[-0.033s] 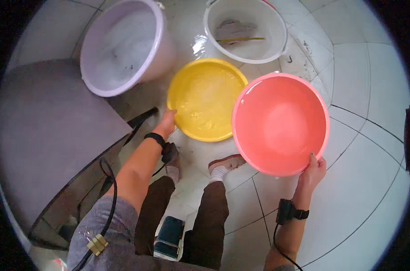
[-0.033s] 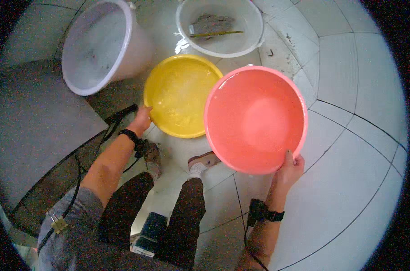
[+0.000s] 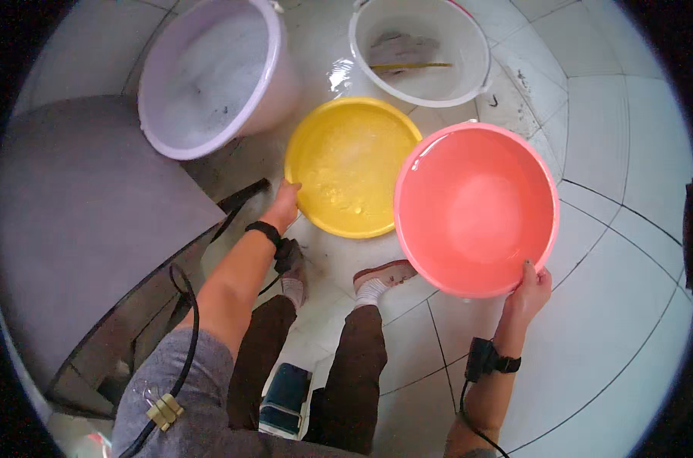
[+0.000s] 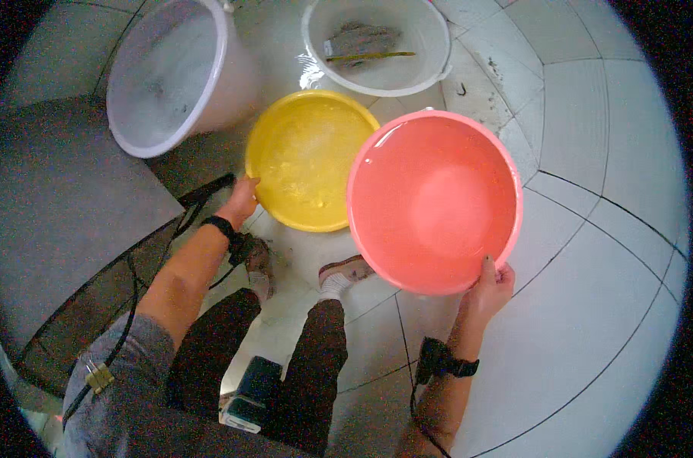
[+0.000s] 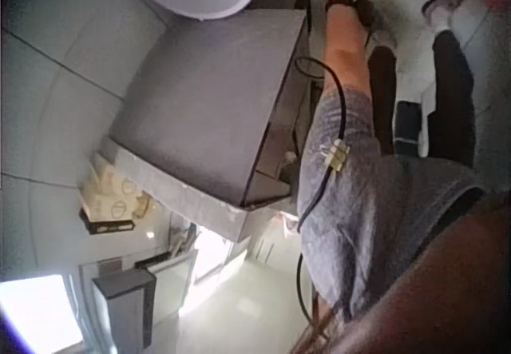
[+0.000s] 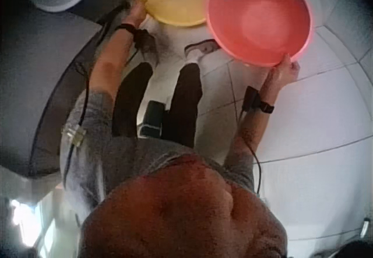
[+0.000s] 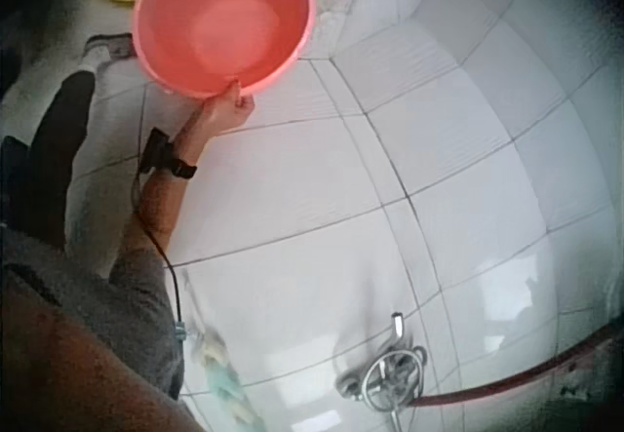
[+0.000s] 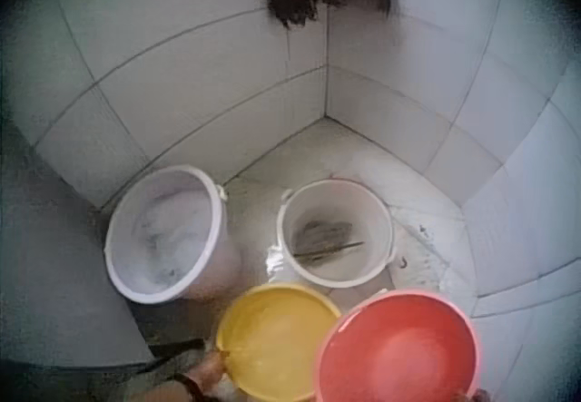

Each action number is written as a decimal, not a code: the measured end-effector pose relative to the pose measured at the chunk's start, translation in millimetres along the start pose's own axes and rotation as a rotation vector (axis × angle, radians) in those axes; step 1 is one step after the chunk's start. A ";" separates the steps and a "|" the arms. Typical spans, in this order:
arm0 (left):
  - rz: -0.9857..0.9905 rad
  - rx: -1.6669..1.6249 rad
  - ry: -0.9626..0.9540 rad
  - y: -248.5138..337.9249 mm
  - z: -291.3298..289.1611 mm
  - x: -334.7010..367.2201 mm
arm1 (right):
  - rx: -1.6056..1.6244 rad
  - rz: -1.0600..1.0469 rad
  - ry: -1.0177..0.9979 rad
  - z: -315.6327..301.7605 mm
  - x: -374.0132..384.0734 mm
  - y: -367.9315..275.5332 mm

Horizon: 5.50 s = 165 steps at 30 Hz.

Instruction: The person carries a yellow basin filled with water and pours it into the toilet. The person then sets the basin down, picks up a red bucket, and handles a mop and a squeegee while standing in the bathroom.

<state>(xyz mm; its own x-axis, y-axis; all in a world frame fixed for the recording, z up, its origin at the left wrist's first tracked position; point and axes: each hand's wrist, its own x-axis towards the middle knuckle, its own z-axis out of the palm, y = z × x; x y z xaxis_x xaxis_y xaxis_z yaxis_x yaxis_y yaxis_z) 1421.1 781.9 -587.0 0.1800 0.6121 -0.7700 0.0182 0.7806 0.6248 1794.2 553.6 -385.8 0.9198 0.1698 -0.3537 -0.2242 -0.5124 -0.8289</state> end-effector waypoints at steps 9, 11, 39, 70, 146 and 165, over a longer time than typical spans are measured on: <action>-0.053 -0.106 0.062 -5.2 1.3 3.6 | -0.017 -0.062 -0.001 14.7 -30.8 -1.2; -0.021 -0.059 0.096 -15.3 -5.9 12.2 | -0.012 -0.108 0.012 13.0 -34.6 1.7; -0.124 -0.029 -0.004 -10.7 -4.6 17.7 | -0.252 -0.288 0.081 -5.6 6.4 27.0; -0.145 0.120 0.174 17.3 -6.7 -13.8 | -0.589 -0.577 -0.139 -15.4 62.5 -12.4; 0.651 0.111 0.418 350.3 -12.0 -469.6 | 0.020 -0.308 -1.078 14.6 -234.1 -404.9; 0.723 -0.749 1.040 227.7 -133.1 -630.9 | -0.299 -0.587 -1.731 122.3 -495.4 -447.8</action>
<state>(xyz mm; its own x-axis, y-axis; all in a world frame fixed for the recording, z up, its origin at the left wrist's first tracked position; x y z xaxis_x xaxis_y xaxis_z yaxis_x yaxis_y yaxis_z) 1180.8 590.3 23.8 -0.8504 0.4497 -0.2731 -0.3268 -0.0447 0.9440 1399.6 801.9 107.7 -0.5096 0.8267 -0.2386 0.1978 -0.1573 -0.9675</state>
